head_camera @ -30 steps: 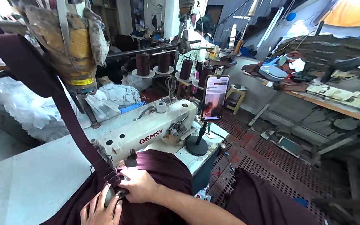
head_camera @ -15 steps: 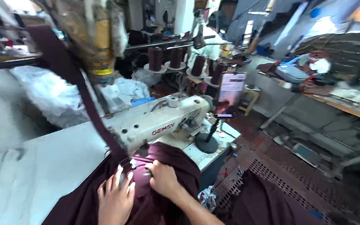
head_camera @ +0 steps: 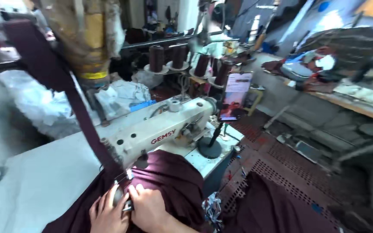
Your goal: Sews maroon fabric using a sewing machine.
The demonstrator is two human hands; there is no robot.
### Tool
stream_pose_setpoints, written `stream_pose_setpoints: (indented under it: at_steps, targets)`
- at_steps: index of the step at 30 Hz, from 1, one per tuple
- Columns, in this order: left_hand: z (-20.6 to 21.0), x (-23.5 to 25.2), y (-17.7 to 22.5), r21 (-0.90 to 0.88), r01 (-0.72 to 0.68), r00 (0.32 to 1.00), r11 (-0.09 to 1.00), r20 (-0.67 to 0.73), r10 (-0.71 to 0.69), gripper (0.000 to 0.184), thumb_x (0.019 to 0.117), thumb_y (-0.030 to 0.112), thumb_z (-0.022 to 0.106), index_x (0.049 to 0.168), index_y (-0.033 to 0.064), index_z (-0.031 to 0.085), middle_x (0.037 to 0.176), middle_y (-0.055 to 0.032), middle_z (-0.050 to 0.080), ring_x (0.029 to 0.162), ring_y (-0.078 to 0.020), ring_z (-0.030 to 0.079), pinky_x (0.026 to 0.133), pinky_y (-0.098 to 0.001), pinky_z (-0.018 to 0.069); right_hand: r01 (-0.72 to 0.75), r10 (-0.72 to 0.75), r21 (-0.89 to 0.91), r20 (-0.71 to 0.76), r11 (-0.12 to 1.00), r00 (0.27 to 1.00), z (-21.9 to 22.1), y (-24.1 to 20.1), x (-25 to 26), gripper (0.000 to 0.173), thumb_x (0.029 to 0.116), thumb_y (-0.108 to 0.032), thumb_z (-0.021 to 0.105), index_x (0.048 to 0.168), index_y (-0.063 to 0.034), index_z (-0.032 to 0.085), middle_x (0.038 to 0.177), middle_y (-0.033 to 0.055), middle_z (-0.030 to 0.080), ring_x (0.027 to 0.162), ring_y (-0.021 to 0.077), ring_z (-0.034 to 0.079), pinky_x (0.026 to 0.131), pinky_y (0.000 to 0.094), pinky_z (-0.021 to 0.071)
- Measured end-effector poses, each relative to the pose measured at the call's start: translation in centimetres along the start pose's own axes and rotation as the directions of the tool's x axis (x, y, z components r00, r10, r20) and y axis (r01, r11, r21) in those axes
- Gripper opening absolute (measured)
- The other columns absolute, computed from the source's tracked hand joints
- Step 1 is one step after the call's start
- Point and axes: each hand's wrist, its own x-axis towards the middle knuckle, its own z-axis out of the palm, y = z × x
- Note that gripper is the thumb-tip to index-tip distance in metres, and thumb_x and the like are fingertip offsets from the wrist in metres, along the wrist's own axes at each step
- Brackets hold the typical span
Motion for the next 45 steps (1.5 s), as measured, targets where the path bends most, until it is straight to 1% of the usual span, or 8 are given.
stream_pose_setpoints:
  at_steps: [9,14,18,22,27,34,43,45]
  targets:
    - [-0.3,1.0,-0.7,-0.012,0.005,1.0,1.0,0.004,-0.005,0.029,0.0822,0.022,0.063,0.106,0.0142,0.078,0.132,-0.0265,0.062,0.123,-0.0497,0.057,0.102,-0.0706,0.0362,0.211,-0.209,0.002,-0.128,0.978,0.97,1.1,2.0,1.7,0.035,0.0845,-0.017,0.069,0.12,-0.0128,0.071,0.088,0.0079,0.068,0.07,0.026,0.068,0.051,0.0458,0.0517]
    - [-0.1,2.4,-1.1,0.068,-0.015,0.996,0.998,-0.089,0.021,0.028,0.0762,0.033,0.067,0.095,0.0155,0.078,0.123,-0.0183,0.068,0.117,-0.0438,0.061,0.094,-0.0662,0.0435,0.339,-0.335,-0.01,-0.185,0.941,0.924,1.0,3.5,3.7,0.014,0.0844,-0.015,0.069,0.097,-0.0103,0.073,0.084,0.0081,0.068,0.071,0.0261,0.069,0.052,0.0468,0.0521]
    - [-1.4,3.5,2.1,0.163,0.133,0.991,0.978,-0.038,-0.129,0.019,0.0755,0.019,0.074,0.093,0.0122,0.08,0.119,-0.0216,0.067,0.113,-0.0444,0.062,0.091,-0.064,0.0459,0.366,-0.362,-0.024,-0.226,0.93,0.904,1.4,4.1,3.8,0.015,0.0892,-0.016,0.066,0.101,-0.0102,0.074,0.086,0.008,0.068,0.074,0.0258,0.07,0.054,0.046,0.0541]
    - [-0.6,2.8,3.6,0.099,0.306,0.951,0.947,0.02,-0.31,0.033,0.0821,0.011,0.07,0.112,-0.0024,0.072,0.124,-0.0276,0.062,0.117,-0.0489,0.059,0.089,-0.0678,0.0447,0.418,-0.408,0.017,-0.19,0.908,0.893,0.8,4.8,3.7,0.025,0.0864,-0.017,0.069,0.11,-0.0091,0.073,0.09,0.0089,0.069,0.076,0.026,0.07,0.057,0.0461,0.055]
    - [1.1,2.2,1.7,0.111,0.252,0.967,0.961,-0.067,-0.246,0.03,0.095,0.016,0.052,0.111,-0.0005,0.072,0.115,-0.0232,0.066,0.109,-0.045,0.063,0.086,-0.065,0.0456,0.422,-0.411,0.018,-0.195,0.907,0.891,0.6,5.3,2.8,0.033,0.0857,-0.01,0.068,0.115,-0.0221,0.076,0.084,0.0077,0.065,0.068,0.0248,0.066,0.052,0.0442,0.0513]
    - [1.0,2.0,1.2,0.131,0.164,0.985,0.978,-0.083,-0.154,0.031,0.0947,0.023,0.051,0.103,0.0048,0.075,0.108,-0.0229,0.065,0.102,-0.0458,0.063,0.083,-0.0636,0.0451,0.312,-0.32,-0.072,-0.2,0.947,0.926,1.0,4.4,2.6,0.036,0.0879,-0.011,0.065,0.121,-0.0207,0.074,0.08,0.005,0.065,0.067,0.0229,0.067,0.05,0.0413,0.0512]
    - [0.5,4.2,-5.2,-0.012,-0.061,0.998,0.998,-0.034,0.061,0.044,0.0966,0.043,0.048,0.099,0.0109,0.077,0.113,-0.0218,0.067,0.108,-0.046,0.063,0.087,-0.0658,0.0473,0.22,-0.269,-0.21,-0.244,0.952,0.931,1.6,1.4,2.9,0.015,0.0934,-0.012,0.058,0.092,-0.0095,0.073,0.077,0.0047,0.066,0.06,0.0201,0.065,0.045,0.0377,0.0502]
    - [0.6,5.5,-7.0,-0.029,-0.121,0.991,0.992,-0.059,0.119,0.048,0.0956,0.048,0.046,0.099,0.0118,0.078,0.112,-0.0229,0.068,0.108,-0.0479,0.062,0.086,-0.0667,0.0478,0.175,-0.222,-0.237,-0.187,0.956,0.957,1.2,0.2,2.6,0.016,0.0948,-0.012,0.057,0.095,-0.0076,0.073,0.078,0.0065,0.067,0.059,0.0217,0.065,0.046,0.0389,0.0515]
